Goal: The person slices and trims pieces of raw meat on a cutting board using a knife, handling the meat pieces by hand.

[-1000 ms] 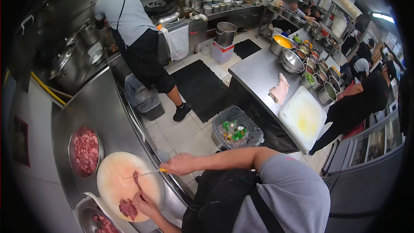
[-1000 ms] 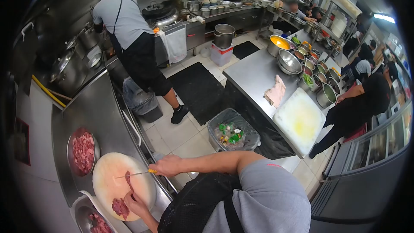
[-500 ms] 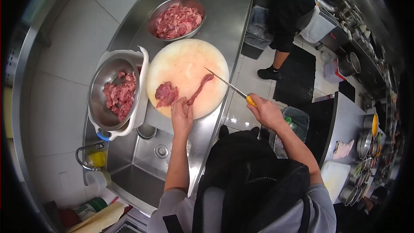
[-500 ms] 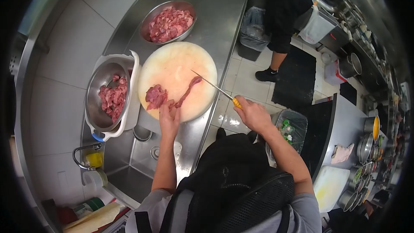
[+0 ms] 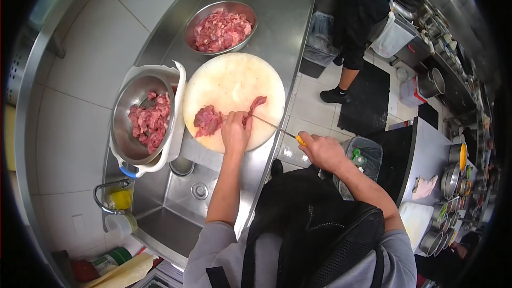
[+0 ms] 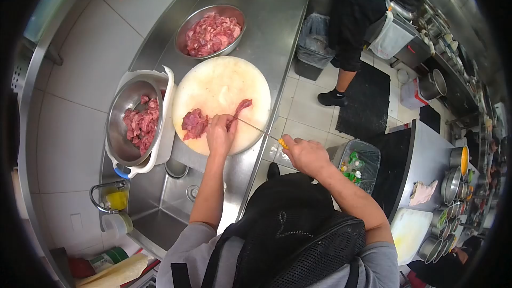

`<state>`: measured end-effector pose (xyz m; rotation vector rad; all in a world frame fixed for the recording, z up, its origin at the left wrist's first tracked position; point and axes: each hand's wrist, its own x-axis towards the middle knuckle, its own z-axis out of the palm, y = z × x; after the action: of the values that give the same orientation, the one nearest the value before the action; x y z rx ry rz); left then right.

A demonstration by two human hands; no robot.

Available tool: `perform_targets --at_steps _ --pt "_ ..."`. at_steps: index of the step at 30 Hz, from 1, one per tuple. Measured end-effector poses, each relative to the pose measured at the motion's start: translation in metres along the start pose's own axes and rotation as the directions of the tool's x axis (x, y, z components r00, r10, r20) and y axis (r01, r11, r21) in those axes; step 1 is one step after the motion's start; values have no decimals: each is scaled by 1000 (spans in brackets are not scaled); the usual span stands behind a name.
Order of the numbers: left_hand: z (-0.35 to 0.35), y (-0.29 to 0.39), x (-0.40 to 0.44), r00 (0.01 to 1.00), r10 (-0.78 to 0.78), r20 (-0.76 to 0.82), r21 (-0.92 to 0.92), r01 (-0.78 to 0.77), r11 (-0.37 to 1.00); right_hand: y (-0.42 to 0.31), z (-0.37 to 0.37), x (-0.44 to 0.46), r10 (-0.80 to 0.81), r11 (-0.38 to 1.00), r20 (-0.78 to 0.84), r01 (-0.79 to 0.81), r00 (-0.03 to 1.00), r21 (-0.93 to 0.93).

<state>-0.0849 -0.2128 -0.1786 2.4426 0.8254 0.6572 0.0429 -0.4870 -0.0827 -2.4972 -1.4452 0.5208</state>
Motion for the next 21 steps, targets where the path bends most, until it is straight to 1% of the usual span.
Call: perform_targets --at_steps 1,2,3,5,7,9,10,12,13,15,16,17,19,20,21 --pt "2 -1 1 1000 -1 -1 -3 1 1000 -4 -4 0 30 999 59 -28 998 -40" --pt "3 -1 2 996 62 -57 0 -62 998 -7 -6 1 62 995 116 -53 991 -81" --pt "4 -2 3 986 124 -112 8 -124 992 -9 -5 4 61 995 117 -51 991 -84" --pt "5 -3 3 986 119 -120 1 -120 993 -12 -1 14 74 996 207 -63 975 -59" --pt "5 -3 1 985 120 -122 -3 -121 993 -22 -2 34 65 998 228 -58 972 -38" --pt "6 -3 0 997 38 -63 -16 -39 999 -25 -5 41 55 998 246 -52 968 -21" --pt "8 -6 0 997 38 -70 -15 -39 999 -26 -8 40 68 998 269 -64 961 -23" --pt "10 -14 -1 993 -15 -114 34 19 999 -27 -17 35 72 997 287 -66 955 -31" --pt "8 -18 -1 993 -16 -121 34 20 999 -23 -24 25 102 995 316 -93 943 -44" --pt "4 -25 1 986 -105 -131 -21 103 994 -15 -31 10 135 991 340 -121 931 -64" --pt "0 -25 4 985 -143 -100 -77 136 988 -10 -33 5 139 990 349 -124 927 -65" --pt "-3 -23 4 984 -143 -102 -79 135 988 -8 -34 1 141 990 360 -127 922 -63" --pt "-9 -18 3 985 -144 -93 -155 128 980 -4 -36 -4 144 990 361 -132 922 -57" --pt "-10 -18 3 986 -140 -93 -154 125 980 -2 -37 -6 148 989 362 -140 920 -47" --pt "-10 -19 1 993 -88 -84 -109 79 991 1 -38 -8 150 989 361 -144 921 -44"
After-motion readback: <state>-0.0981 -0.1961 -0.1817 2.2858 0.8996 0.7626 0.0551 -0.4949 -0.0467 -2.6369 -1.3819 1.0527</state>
